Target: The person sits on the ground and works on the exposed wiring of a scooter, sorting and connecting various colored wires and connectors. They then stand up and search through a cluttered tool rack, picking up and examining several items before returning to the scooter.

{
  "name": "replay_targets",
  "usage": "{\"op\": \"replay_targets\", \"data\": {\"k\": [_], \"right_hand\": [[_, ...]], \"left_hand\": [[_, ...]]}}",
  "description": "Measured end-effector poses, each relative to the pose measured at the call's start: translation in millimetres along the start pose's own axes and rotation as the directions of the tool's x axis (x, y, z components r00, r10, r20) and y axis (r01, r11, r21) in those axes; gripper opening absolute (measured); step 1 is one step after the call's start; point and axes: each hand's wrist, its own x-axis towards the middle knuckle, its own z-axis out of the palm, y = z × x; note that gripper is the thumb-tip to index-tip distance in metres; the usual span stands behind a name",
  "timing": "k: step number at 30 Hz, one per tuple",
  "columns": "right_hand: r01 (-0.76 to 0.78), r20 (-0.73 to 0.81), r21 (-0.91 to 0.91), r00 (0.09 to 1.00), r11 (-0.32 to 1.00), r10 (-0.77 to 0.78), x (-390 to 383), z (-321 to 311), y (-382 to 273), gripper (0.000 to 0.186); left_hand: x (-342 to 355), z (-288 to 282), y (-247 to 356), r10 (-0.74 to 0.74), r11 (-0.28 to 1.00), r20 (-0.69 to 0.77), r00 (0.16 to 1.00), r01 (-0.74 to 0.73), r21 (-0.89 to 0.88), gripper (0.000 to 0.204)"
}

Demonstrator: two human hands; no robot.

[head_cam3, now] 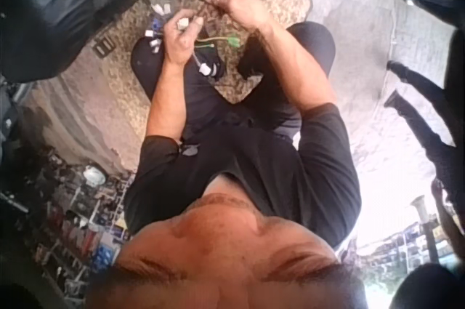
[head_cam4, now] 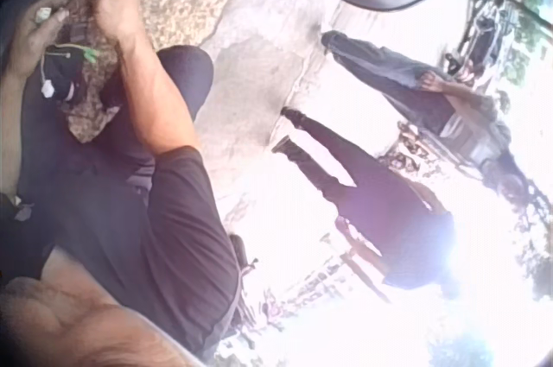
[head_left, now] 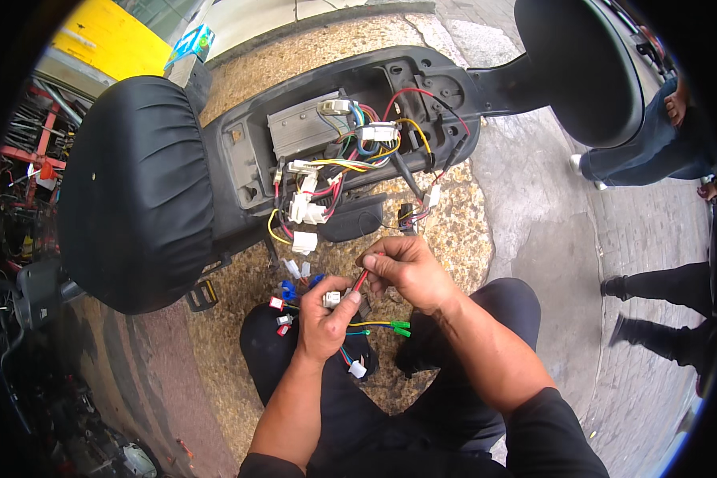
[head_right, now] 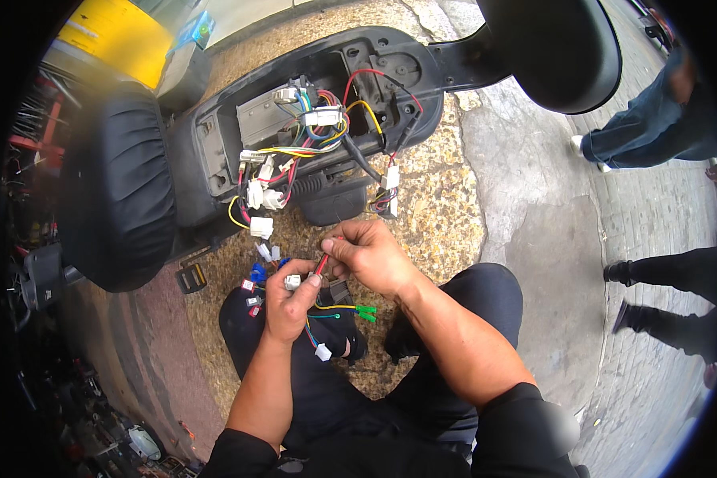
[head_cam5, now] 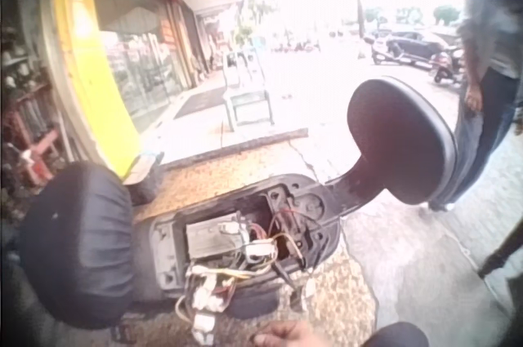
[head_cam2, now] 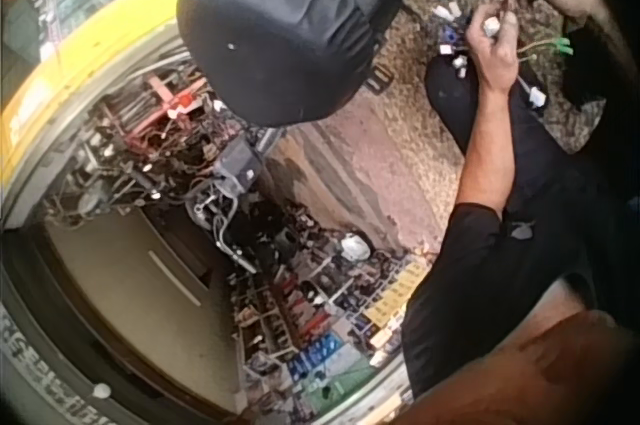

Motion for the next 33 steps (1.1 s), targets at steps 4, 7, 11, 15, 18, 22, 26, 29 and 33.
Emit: {"op": "replay_targets", "data": {"k": [4, 7, 11, 15, 18, 22, 26, 29, 33], "right_hand": [[-0.016, -0.007, 0.109, 1.000, 0.994, 0.017, -3.3, -0.1, 0.8, 0.016], [-0.099, 0.092, 0.135, 0.992, 0.986, 0.087, -5.0, 4.0, 5.5, 0.015], [0.011, -0.030, 0.079, 1.000, 0.997, -0.009, -0.6, 1.8, 4.6, 0.013], [0.105, -0.051, 0.094, 0.994, 0.990, -0.101, -3.1, 0.0, -4.1, 0.014], [0.011, 0.051, 0.056, 0.999, 0.998, -0.014, -10.3, 6.3, -5.5, 0.012], [0.232, 0.194, -0.374, 0.966, 0.898, -0.169, -5.9, 18.2, 1.0, 0.016], [0.168, 0.122, -0.404, 0.984, 0.899, -0.129, -5.8, 10.1, -1.1, 0.016], [0.012, 0.079, -0.180, 0.997, 0.984, 0.003, -11.3, 1.1, -4.5, 0.017], [0.001, 0.062, -0.106, 0.998, 0.994, 0.006, -8.6, -1.9, -2.0, 0.017]], "left_hand": [[-1.2, -1.3, 2.1, -0.041, 0.991, 0.027, 0.999, 0.044, -0.127, 0.014], [-1.0, 1.4, 1.0, 0.010, 0.987, 0.020, 1.000, -0.007, -0.158, 0.018], [-1.8, -1.6, -1.2, 0.041, 0.990, 0.019, 0.999, -0.038, -0.132, 0.029], [-0.4, -5.9, -7.2, -0.011, 0.989, 0.050, 0.999, 0.018, -0.150, 0.035], [2.8, -2.4, -14.5, 0.000, 0.996, 0.034, 0.999, 0.003, -0.084, 0.028], [6.9, 3.0, -18.9, 0.095, 0.995, 0.051, 0.994, -0.096, 0.008, 0.020], [6.6, 1.7, -9.5, -0.020, 0.999, 0.137, 0.990, 0.026, -0.045, 0.008], [1.3, -0.1, 2.1, -0.105, 0.978, 0.201, 0.974, 0.138, -0.157, 0.004], [2.4, -2.2, 10.6, -0.086, 0.970, 0.273, 0.958, 0.143, -0.196, 0.009]]}}
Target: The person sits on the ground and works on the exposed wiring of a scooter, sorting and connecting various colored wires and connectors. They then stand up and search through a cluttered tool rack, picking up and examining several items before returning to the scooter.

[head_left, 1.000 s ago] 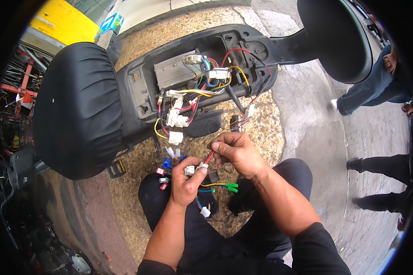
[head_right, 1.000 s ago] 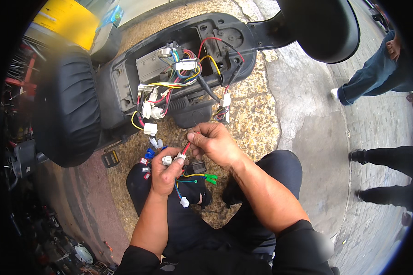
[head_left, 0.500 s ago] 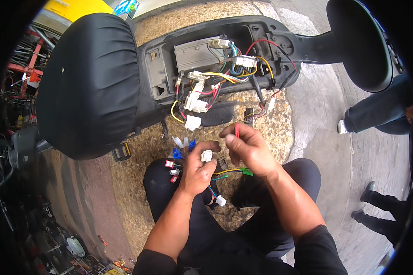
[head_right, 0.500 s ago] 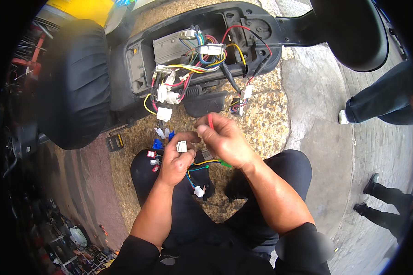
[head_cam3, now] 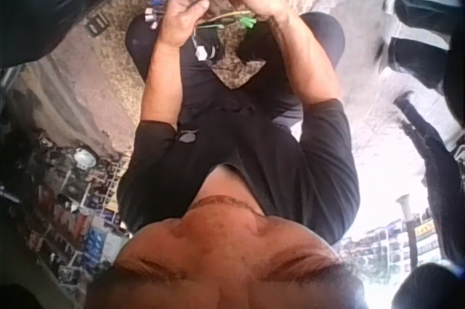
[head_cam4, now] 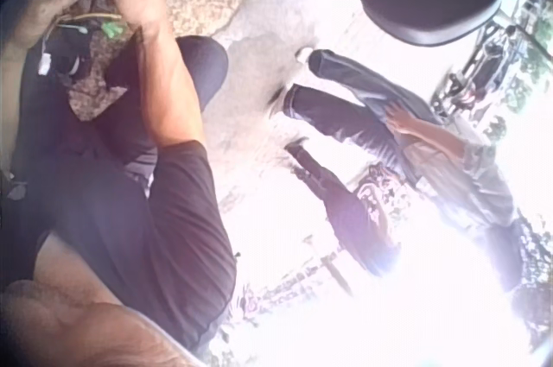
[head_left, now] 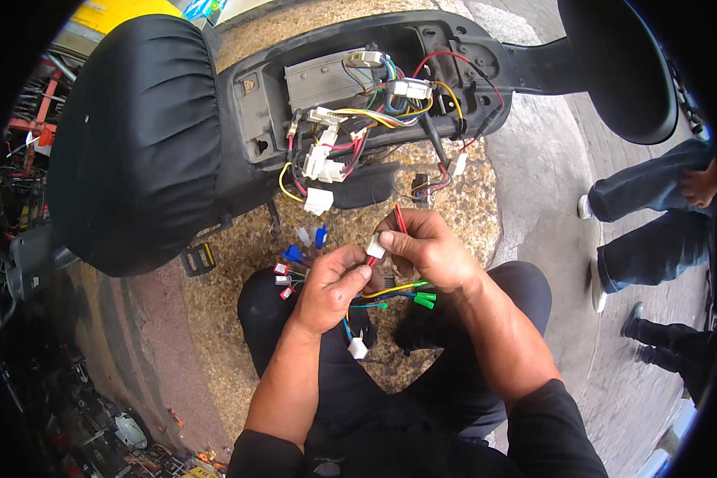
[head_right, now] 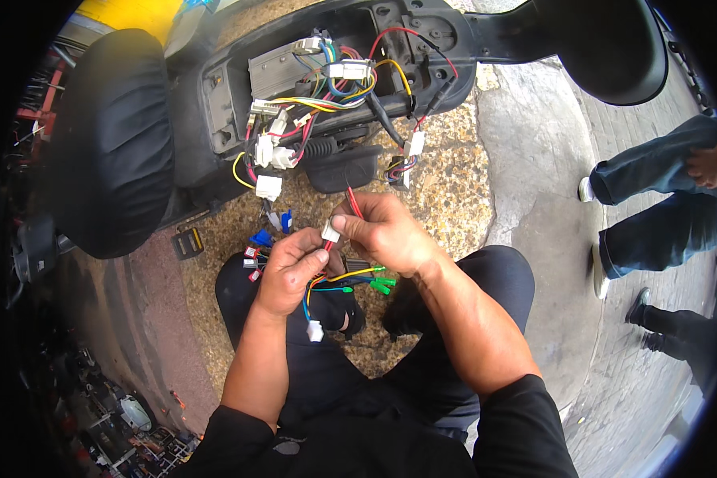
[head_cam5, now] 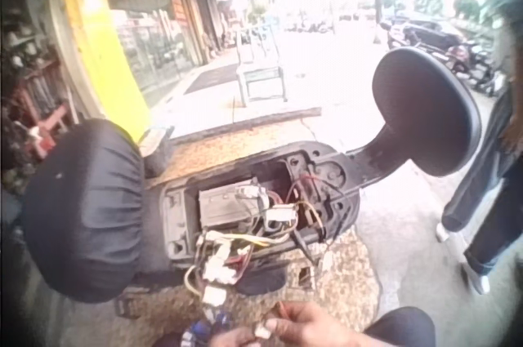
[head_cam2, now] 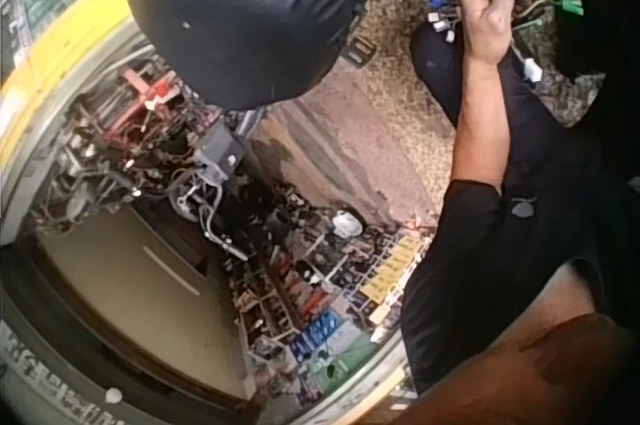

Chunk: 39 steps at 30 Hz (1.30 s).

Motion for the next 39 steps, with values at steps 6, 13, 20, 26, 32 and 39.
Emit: {"op": "replay_targets", "data": {"k": [6, 13, 20, 26, 32, 39], "right_hand": [[0.053, 0.055, 0.044, 0.997, 0.998, -0.055, 2.7, -3.5, 1.6, 0.015], [0.136, 0.143, -0.004, 0.981, 0.991, -0.134, 0.7, 4.2, -17.3, 0.012], [0.064, 0.061, -0.337, 0.997, 0.939, -0.046, 0.4, 6.3, -12.3, 0.013], [0.276, 0.246, -0.234, 0.945, 0.932, -0.218, -1.7, -11.9, -14.9, 0.015], [0.286, 0.310, -0.130, 0.921, 0.949, -0.235, -9.3, -13.7, -21.8, 0.019], [0.167, 0.309, -0.033, 0.940, 0.985, -0.149, -9.1, -14.6, -23.7, 0.017]], "left_hand": [[0.0, -10.0, -2.6, -0.024, 0.992, 0.073, 0.997, 0.032, -0.118, 0.015], [0.4, -8.3, -8.5, -0.023, 0.995, 0.049, 0.999, 0.027, -0.093, 0.011], [5.2, 1.7, -18.0, 0.041, 0.999, -0.137, 0.990, -0.037, 0.032, 0.010], [1.8, -8.0, -11.3, 0.049, 0.997, -0.010, 0.999, -0.049, -0.063, 0.006], [-2.2, -7.4, -3.9, 0.039, 0.986, 0.105, 0.994, -0.022, -0.163, 0.006], [-3.9, -7.0, 1.8, -0.002, 0.997, 0.146, 0.989, 0.013, -0.075, 0.007]]}}
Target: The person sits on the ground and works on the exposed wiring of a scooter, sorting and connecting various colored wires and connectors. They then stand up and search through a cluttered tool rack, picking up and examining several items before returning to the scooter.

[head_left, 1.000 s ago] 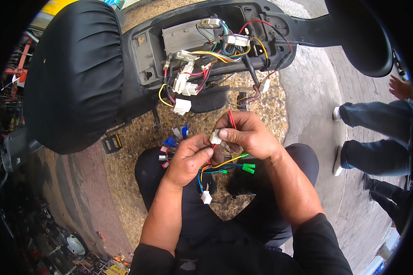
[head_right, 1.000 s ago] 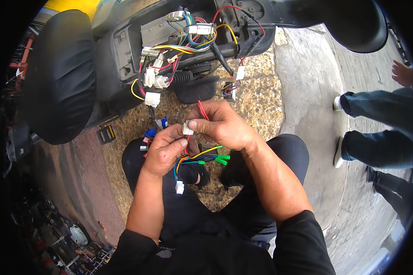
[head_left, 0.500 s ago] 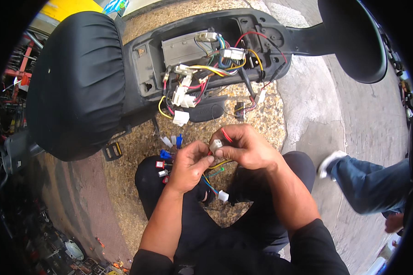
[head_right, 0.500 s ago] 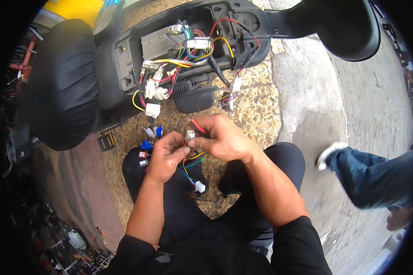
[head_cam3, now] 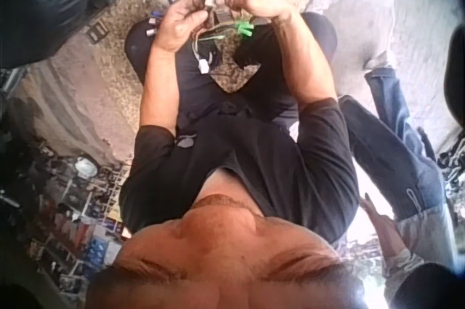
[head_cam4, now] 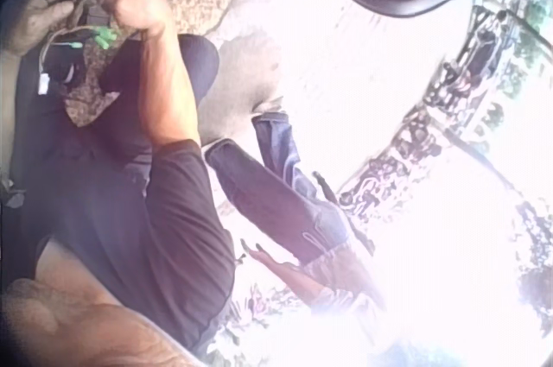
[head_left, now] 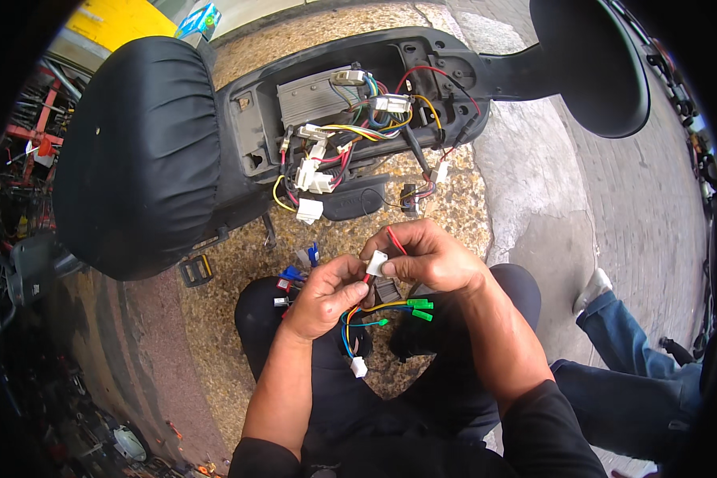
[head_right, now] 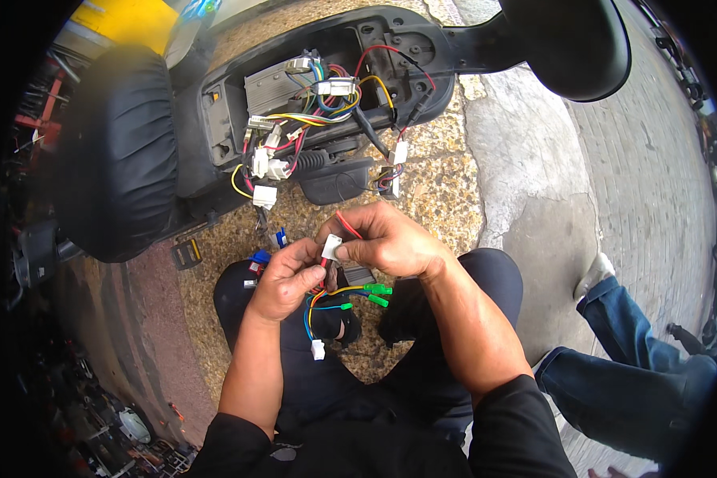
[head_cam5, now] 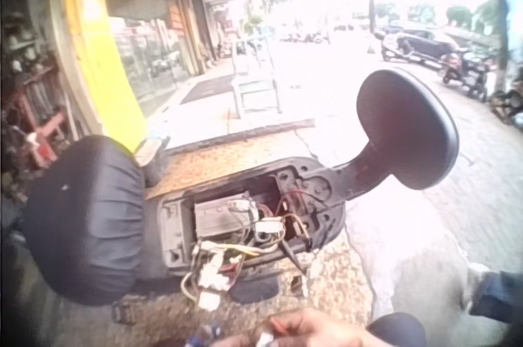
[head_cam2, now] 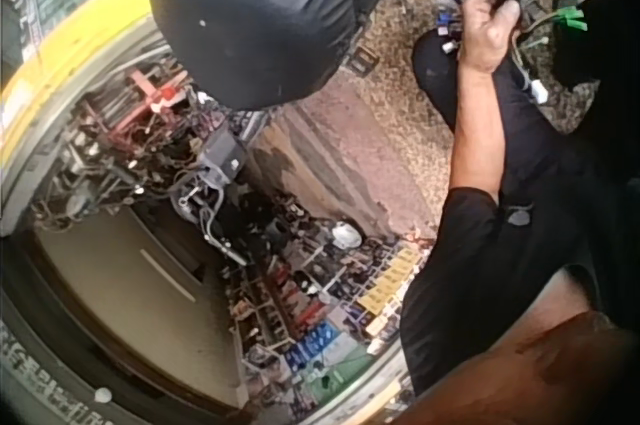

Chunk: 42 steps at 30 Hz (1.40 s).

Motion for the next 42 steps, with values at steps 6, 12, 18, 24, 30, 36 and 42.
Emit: {"op": "replay_targets", "data": {"k": [6, 12, 18, 24, 30, 36, 42], "right_hand": [[-0.019, 0.032, -0.318, 0.999, 0.948, 0.031, -4.4, -3.3, -1.9, 0.023], [0.063, -0.064, -0.460, 0.993, 0.886, -0.103, -6.4, 15.0, -4.7, 0.019], [0.106, -0.252, -0.577, 0.920, 0.810, -0.300, -12.8, 40.0, -5.3, 0.028], [0.116, -0.296, -0.526, 0.904, 0.843, -0.308, -38.4, 31.5, -38.4, 0.022], [-0.040, -0.536, -0.411, 0.818, 0.911, -0.207, -20.4, 27.3, -98.0, 0.026], [-0.047, -0.410, -0.274, 0.909, 0.961, -0.072, -18.2, 33.0, -77.5, 0.022], [-0.206, -0.288, -0.825, 0.954, 0.526, -0.079, -13.0, 63.1, -44.7, 0.052]], "left_hand": [[-2.6, 8.9, -2.3, -0.034, 0.979, 0.004, 0.999, 0.033, 0.203, 0.019], [1.8, 6.7, -13.3, 0.007, 0.976, -0.021, 1.000, -0.002, 0.217, 0.014], [6.2, 9.2, -26.6, 0.110, 0.983, -0.165, 0.980, -0.083, 0.162, 0.018], [-4.5, 15.3, -26.0, 0.110, 0.992, -0.196, 0.974, -0.095, 0.083, 0.010], [-5.3, 15.4, -22.0, 0.088, 0.994, -0.237, 0.967, -0.101, -0.043, 0.012], [-6.4, 8.1, -29.8, 0.084, 0.994, -0.214, 0.973, -0.097, -0.050, 0.011], [-1.7, 8.2, -33.4, 0.231, 0.901, -0.284, 0.931, -0.095, 0.422, 0.025]]}}
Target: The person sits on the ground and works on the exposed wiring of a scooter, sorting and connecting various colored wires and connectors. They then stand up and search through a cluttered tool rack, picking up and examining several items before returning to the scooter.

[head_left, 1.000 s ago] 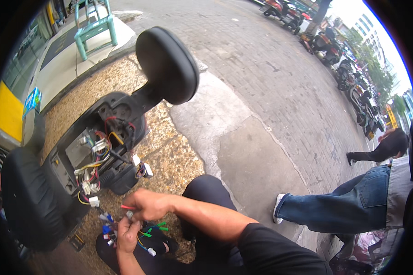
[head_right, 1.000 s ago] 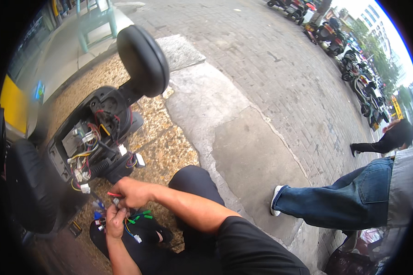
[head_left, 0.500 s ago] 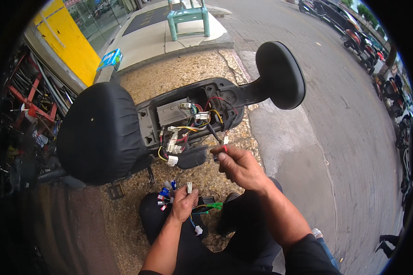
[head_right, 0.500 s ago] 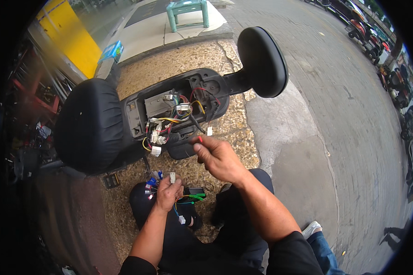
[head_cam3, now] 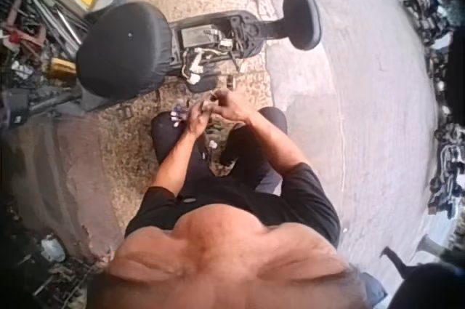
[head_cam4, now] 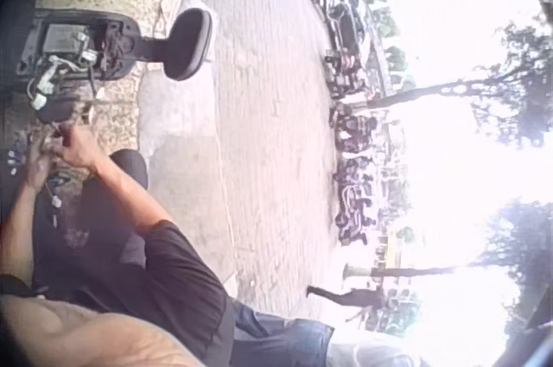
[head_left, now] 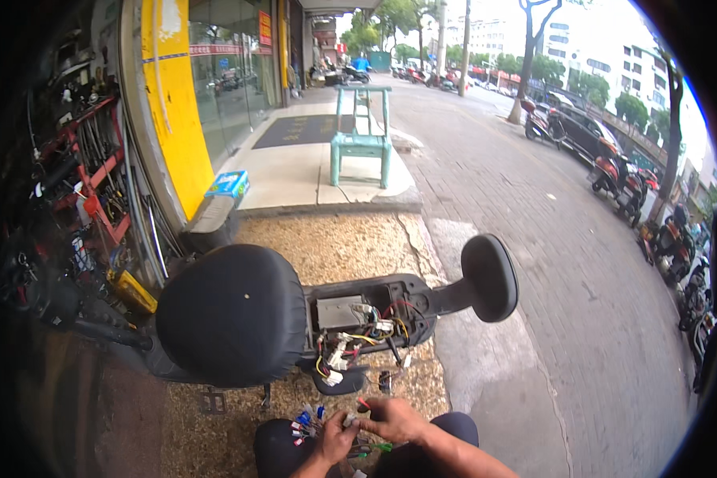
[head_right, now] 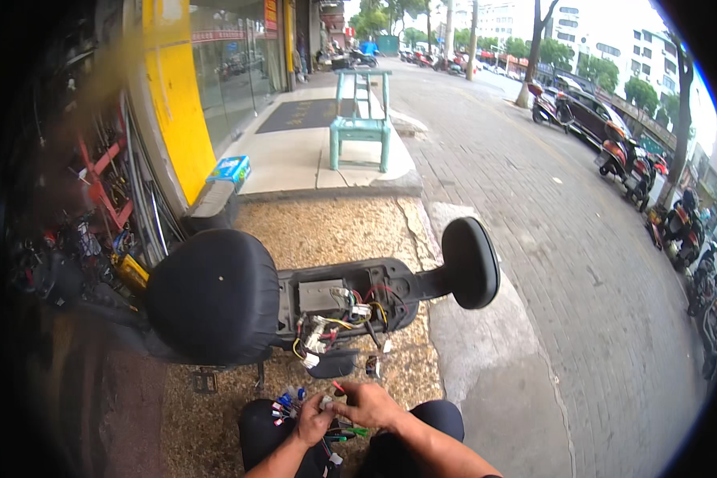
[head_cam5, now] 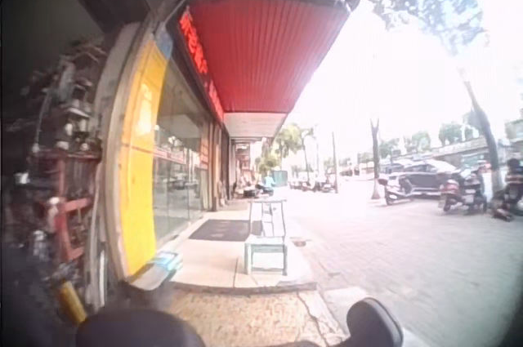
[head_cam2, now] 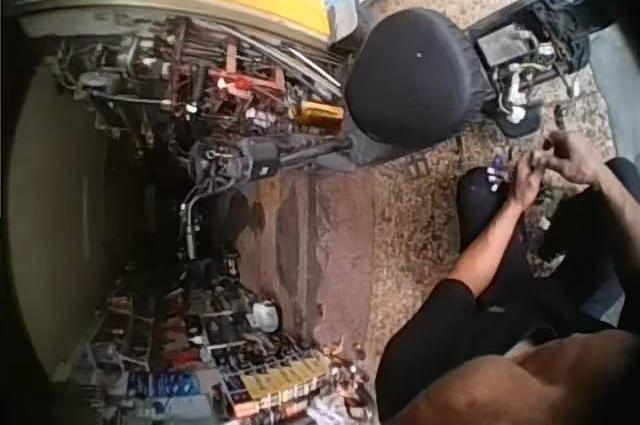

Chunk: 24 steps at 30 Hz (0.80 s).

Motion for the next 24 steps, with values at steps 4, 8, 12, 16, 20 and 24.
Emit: {"op": "replay_targets", "data": {"k": [4, 8, 12, 16, 20, 24], "right_hand": [[-0.052, 0.104, -0.065, 0.993, 0.997, 0.059, -2.5, 18.1, -4.8, 0.045], [0.067, 0.121, 0.046, 0.990, 0.997, -0.072, -4.5, 21.9, 8.5, 0.037], [0.297, 0.019, 0.223, 0.951, 0.929, -0.309, -13.8, 3.9, 13.3, 0.030], [0.403, 0.037, 0.253, 0.905, 0.880, -0.425, -18.0, -22.2, 1.7, 0.023], [0.404, 0.021, 0.349, 0.899, 0.846, -0.438, -26.2, -32.4, -4.9, 0.021], [0.385, -0.140, 0.273, 0.923, 0.882, -0.360, -33.8, -21.7, -10.9, 0.027]], "left_hand": [[-0.1, 5.3, -14.4, 0.234, 0.953, -0.084, 0.969, -0.211, 0.218, 0.029], [-7.9, 6.0, -15.5, 0.150, 0.975, -0.039, 0.988, -0.141, 0.174, 0.037], [-14.5, 4.0, 7.0, 0.287, 0.939, 0.035, 0.957, -0.274, -0.207, 0.028], [-24.1, -9.7, 31.3, 0.248, 0.902, 0.095, 0.964, -0.193, -0.386, 0.017], [-19.0, -16.2, 48.8, 0.213, 0.896, 0.190, 0.958, -0.114, -0.430, 0.015], [-16.7, -3.4, 61.7, 0.237, 0.914, 0.140, 0.961, -0.172, -0.366, 0.013]]}}
